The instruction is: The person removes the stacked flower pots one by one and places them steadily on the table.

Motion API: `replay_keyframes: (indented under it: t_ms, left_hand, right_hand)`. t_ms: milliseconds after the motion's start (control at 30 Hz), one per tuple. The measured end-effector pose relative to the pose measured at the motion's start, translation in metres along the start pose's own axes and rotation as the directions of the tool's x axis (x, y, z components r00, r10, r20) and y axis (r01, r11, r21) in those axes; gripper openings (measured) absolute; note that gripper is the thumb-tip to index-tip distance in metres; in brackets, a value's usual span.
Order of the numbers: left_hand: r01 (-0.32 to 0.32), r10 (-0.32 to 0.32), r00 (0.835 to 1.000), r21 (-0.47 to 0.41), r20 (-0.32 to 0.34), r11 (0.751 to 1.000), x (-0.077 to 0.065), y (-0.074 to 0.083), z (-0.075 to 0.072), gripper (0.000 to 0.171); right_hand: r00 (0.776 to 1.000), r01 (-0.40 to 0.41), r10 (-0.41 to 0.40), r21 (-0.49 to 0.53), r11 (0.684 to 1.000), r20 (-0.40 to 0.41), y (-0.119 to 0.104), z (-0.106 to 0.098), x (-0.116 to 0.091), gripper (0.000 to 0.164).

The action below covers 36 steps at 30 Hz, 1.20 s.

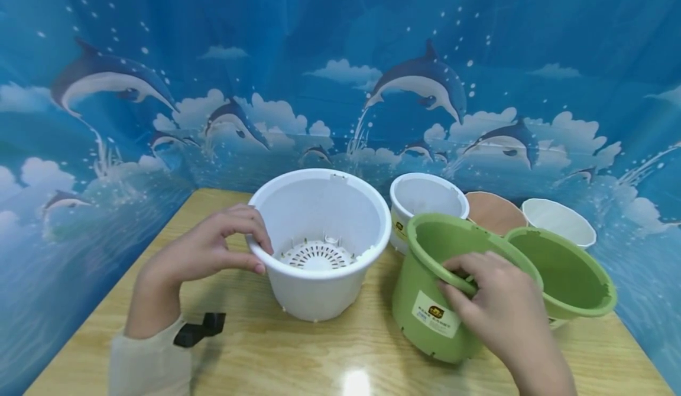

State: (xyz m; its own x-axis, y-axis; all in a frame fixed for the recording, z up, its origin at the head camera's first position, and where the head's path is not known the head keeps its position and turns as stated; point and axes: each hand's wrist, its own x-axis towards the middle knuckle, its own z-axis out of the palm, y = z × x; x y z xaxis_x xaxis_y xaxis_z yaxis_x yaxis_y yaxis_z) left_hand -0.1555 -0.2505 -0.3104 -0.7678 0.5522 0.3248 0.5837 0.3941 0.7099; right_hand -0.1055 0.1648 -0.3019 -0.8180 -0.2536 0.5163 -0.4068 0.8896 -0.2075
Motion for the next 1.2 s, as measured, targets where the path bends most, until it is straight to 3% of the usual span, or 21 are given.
replay_keyframes:
  t_ms: [200, 567, 667, 900, 1200]
  left_hand:
    - [0.009, -0.009, 1.000, 0.000, 0.010, 1.000, 0.000, 0.000, 0.000, 0.022]
    - [0.001, -0.001, 1.000, 0.007, 0.012, 1.000, 0.002, 0.000, 0.001, 0.022]
    - [0.001, -0.001, 1.000, 0.013, 0.013, 1.000, 0.003, 0.000, 0.002, 0.022]
    - [0.004, -0.004, 1.000, 0.027, -0.002, 1.000, 0.005, 0.000, 0.003, 0.022]
    - [-0.048, 0.051, 0.998, 0.076, -0.039, 0.996, 0.014, -0.003, 0.014, 0.025]
  right_hand:
    - [0.979, -0.049, 0.043, 0.026, 0.998, 0.201, -0.002, -0.001, -0.001, 0.029]
    - [0.912, 0.017, -0.025, 0.022, 1.000, 0.410, -0.001, 0.004, -0.001, 0.039]
    - [0.896, 0.030, -0.033, 0.013, 0.999, 0.442, -0.001, 0.005, -0.002, 0.040]
    - [0.896, 0.055, -0.051, 0.003, 0.998, 0.440, 0.003, 0.005, -0.003, 0.043]
    - [0.882, 0.027, -0.012, -0.026, 0.999, 0.471, 0.006, 0.005, -0.004, 0.038]
